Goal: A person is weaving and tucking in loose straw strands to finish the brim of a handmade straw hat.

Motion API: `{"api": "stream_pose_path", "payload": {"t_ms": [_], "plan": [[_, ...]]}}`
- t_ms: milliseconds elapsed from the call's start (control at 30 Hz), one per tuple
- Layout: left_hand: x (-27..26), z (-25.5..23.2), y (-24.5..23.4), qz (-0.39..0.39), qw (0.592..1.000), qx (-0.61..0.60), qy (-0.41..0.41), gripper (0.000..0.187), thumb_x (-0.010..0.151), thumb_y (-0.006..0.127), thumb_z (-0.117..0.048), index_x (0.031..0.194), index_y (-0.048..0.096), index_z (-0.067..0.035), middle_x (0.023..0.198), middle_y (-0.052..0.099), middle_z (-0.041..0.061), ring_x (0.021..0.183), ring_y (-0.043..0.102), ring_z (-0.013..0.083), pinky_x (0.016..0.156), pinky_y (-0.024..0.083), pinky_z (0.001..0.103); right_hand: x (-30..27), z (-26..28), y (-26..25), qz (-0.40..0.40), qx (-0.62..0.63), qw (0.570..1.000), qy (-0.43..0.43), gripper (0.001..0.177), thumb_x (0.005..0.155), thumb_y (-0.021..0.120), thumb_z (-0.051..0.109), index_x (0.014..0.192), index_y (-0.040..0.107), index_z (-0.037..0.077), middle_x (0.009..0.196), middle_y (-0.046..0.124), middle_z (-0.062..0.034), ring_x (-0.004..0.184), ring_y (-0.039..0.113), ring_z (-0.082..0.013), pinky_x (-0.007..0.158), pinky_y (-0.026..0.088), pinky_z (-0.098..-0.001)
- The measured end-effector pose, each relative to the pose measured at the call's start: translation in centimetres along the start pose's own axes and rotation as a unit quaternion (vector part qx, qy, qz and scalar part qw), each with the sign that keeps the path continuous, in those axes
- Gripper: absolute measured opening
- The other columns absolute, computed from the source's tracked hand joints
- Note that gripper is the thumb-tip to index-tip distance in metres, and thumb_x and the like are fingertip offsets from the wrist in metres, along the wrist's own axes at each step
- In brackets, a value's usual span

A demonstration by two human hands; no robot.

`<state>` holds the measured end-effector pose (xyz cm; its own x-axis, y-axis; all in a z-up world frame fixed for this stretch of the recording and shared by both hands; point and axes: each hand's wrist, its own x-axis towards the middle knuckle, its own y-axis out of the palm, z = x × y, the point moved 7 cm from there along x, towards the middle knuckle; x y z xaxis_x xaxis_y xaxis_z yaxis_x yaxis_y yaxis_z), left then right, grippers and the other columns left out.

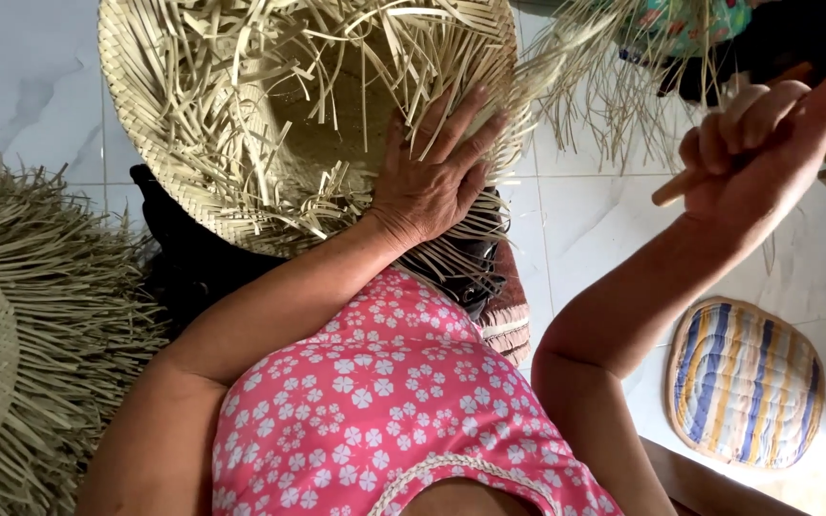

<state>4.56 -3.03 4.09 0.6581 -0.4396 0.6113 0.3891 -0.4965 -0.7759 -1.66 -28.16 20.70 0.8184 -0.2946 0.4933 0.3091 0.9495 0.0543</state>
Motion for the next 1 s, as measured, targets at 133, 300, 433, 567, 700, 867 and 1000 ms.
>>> {"api": "stream_pose_path", "payload": {"t_ms": [133,300,433,567,700,867,1000], "plan": [[0.1,-0.1,-0.2,0.031,0.999,-0.001,-0.009,0.057,0.114,0.045,-0.056,0.164,0.023,-0.039,0.170,0.013,-0.005,0.156,0.037,0.0226,0.125,0.032,0.068,-1.1,-3.9,3.4,-0.120,-0.076,0.978,0.152,0.032,0.095,0.057,0.034,0.066,0.055,0.020,0.056,0.039,0.0056,0.039,0.028,-0.0081,0.034,0.024,-0.0284],[-0.1,0.1,0.8,0.027,0.999,0.023,0.002,0.064,0.114,0.056,-0.058,0.165,0.021,-0.041,0.170,0.007,-0.002,0.156,0.036,0.0246,0.126,0.031,0.070,-1.9,-10.3,10.0,0.131,-0.293,0.934,0.159,0.056,0.111,0.034,0.045,0.064,0.047,0.019,0.058,0.043,0.0038,0.050,0.038,-0.0095,0.047,0.032,-0.0258],[0.0,-0.1,0.0,-0.005,1.000,0.006,0.003,0.062,0.113,0.057,-0.057,0.165,0.027,-0.040,0.170,0.004,-0.001,0.154,0.035,0.0258,0.124,0.033,0.072,-1.7,-11.2,11.2,0.154,-0.273,0.944,0.097,0.057,0.114,0.035,0.042,0.065,0.048,0.016,0.059,0.043,0.0029,0.049,0.035,-0.0098,0.047,0.029,-0.0271],[0.0,-0.2,-0.9,0.000,1.000,0.013,0.002,0.066,0.112,0.060,-0.055,0.166,0.025,-0.040,0.171,0.004,-0.001,0.158,0.028,0.0251,0.124,0.034,0.070,-1.7,-10.4,11.8,0.126,-0.303,0.937,0.118,0.056,0.112,0.041,0.040,0.070,0.058,0.007,0.064,0.052,0.0004,0.057,0.043,-0.0100,0.051,0.036,-0.0257],[0.1,-0.2,-0.3,-0.002,1.000,0.025,0.002,0.065,0.111,0.060,-0.055,0.165,0.028,-0.040,0.169,0.006,-0.002,0.149,0.038,0.0239,0.121,0.036,0.067,-1.4,-9.9,12.0,0.130,-0.344,0.918,0.150,0.062,0.103,0.036,0.057,0.071,0.056,0.008,0.068,0.055,-0.0037,0.064,0.052,-0.0155,0.060,0.045,-0.0294],[0.0,-0.2,-0.6,-0.029,1.000,-0.011,0.002,0.059,0.111,0.059,-0.052,0.163,0.036,-0.037,0.170,0.004,-0.002,0.155,0.028,0.0251,0.120,0.036,0.070,-0.8,-10.1,12.3,0.108,-0.337,0.933,0.056,0.066,0.108,0.052,0.054,0.073,0.070,0.000,0.057,0.055,-0.0022,0.050,0.047,-0.0088,0.043,0.038,-0.0258],[0.0,-0.2,-0.5,-0.027,1.000,-0.007,0.004,0.060,0.111,0.058,-0.049,0.163,0.033,-0.037,0.171,0.004,0.000,0.157,0.024,0.0247,0.120,0.039,0.071,-0.7,-12.3,11.1,0.116,-0.232,0.959,0.111,0.061,0.110,0.052,0.049,0.059,0.054,0.015,0.052,0.045,0.0041,0.047,0.041,-0.0060,0.046,0.030,-0.0232]]}}
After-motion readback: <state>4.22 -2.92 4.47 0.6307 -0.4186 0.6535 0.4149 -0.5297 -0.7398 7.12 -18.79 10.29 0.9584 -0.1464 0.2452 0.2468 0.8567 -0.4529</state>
